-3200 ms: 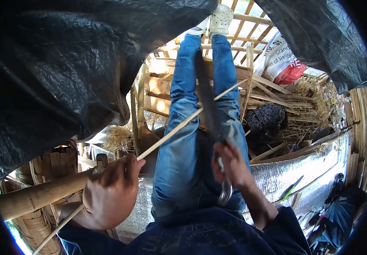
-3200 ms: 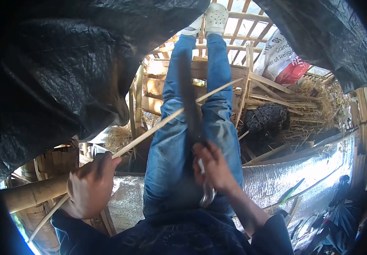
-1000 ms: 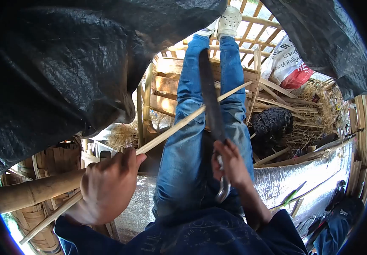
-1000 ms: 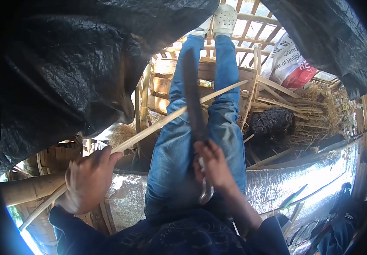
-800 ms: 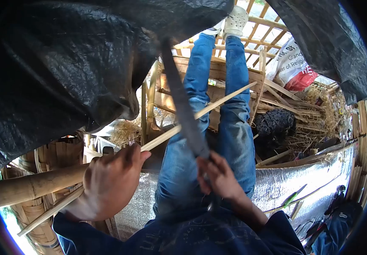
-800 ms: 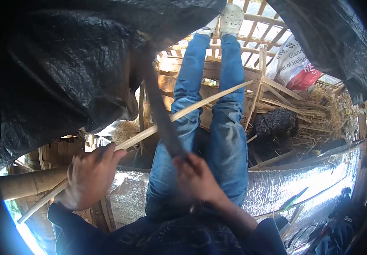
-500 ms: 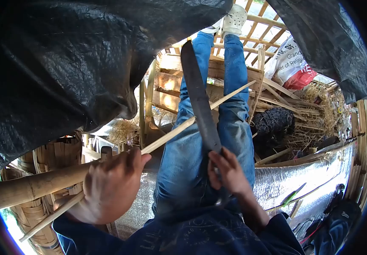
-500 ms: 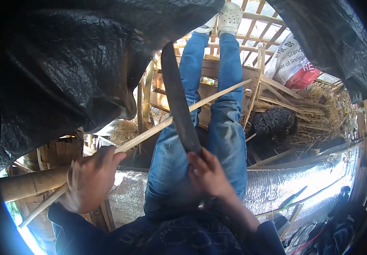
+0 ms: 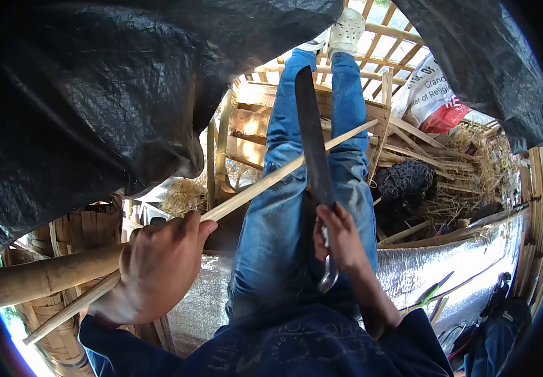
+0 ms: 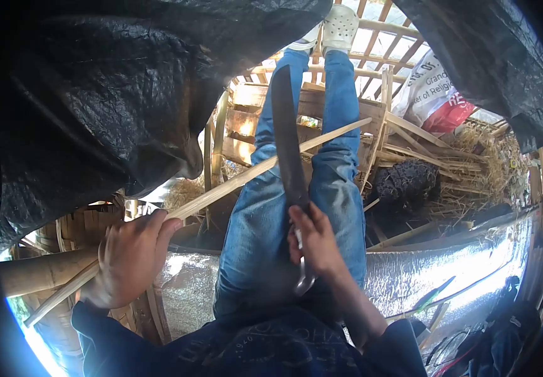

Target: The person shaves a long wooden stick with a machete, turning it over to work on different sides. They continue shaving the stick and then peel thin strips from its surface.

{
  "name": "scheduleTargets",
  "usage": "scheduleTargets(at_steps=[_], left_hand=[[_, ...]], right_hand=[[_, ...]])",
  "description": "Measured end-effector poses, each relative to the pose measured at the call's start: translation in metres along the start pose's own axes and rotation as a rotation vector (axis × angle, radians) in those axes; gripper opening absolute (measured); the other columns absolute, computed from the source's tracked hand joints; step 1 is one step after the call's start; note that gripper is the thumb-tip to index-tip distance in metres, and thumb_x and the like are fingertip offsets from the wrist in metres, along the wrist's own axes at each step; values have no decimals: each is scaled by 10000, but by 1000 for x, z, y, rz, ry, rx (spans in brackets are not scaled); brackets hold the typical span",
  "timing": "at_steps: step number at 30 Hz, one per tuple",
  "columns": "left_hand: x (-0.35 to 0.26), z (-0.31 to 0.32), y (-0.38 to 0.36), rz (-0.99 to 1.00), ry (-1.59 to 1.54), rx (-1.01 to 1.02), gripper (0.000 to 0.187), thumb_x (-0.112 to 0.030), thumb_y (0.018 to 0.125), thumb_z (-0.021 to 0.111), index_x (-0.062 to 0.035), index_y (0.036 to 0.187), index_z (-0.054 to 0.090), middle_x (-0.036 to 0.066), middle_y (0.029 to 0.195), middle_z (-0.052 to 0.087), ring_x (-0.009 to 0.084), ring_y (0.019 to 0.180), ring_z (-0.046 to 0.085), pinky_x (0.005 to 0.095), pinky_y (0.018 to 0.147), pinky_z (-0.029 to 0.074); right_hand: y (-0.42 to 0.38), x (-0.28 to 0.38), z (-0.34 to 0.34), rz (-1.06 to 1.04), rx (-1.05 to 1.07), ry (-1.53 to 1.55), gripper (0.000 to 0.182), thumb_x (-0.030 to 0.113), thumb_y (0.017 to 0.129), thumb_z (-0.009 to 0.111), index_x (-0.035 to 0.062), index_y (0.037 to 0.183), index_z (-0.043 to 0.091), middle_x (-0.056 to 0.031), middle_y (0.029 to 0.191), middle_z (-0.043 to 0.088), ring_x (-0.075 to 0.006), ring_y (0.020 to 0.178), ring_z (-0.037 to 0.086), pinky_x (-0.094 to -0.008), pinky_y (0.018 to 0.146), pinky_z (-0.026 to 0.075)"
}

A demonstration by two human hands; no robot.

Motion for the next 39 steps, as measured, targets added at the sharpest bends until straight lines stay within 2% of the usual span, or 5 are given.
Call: scheduleTargets(at_steps=[10, 11, 14, 28, 39], left_hand=[[-4, -7, 4, -53, 22, 27, 253, -289, 926, 538, -62, 830, 594, 136, 586, 602, 347, 531, 609, 430, 495, 474], [-3, -6, 6, -55, 14, 27, 253, -289, 926, 538, -62, 830, 594, 136, 586, 602, 347, 531, 609, 430, 495, 474], [0, -2, 9, -49, -26, 55, 251, -290, 927, 536, -62, 845, 603, 145, 572, 589, 363, 526, 596, 434, 500, 468], [13, 5, 8, -72, -158, 127, 234, -252, 923, 548, -43, 840, 611, 165, 564, 554, 368, 535, 567, 441, 529, 432], [20, 5, 5, -80, -197, 109, 228, -272, 907, 571, -68, 835, 644, 159, 580, 578, 363, 558, 589, 428, 539, 455]], right_hand=[[1, -8, -10, 57, -57, -17, 216, 302, 941, 542, 90, 976, 523, -2, 642, 482, -90, 468, 470, -240, 391, 377], [-4, 1, 9, -238, -4, -145, 187, 205, 969, 456, 37, 891, 487, -50, 569, 490, -135, 403, 474, -275, 354, 368], [-31, -6, 52, -72, 258, -32, 188, 208, 973, 448, 37, 912, 493, -45, 584, 498, -128, 391, 461, -273, 353, 370], [1, -9, 4, 6, -49, 32, 188, 229, 958, 465, 49, 903, 463, -70, 527, 455, -161, 381, 456, -292, 354, 359], [-21, -31, 47, -69, 242, 41, 166, 242, 962, 456, 87, 906, 444, -37, 540, 423, -136, 347, 387, -283, 316, 311]])
Point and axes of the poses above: each hand's wrist, its own y-axis towards the middle knuckle, its own z-axis out of the palm, x = y × z, the point moved 9 cm from there along y, towards the middle knuckle
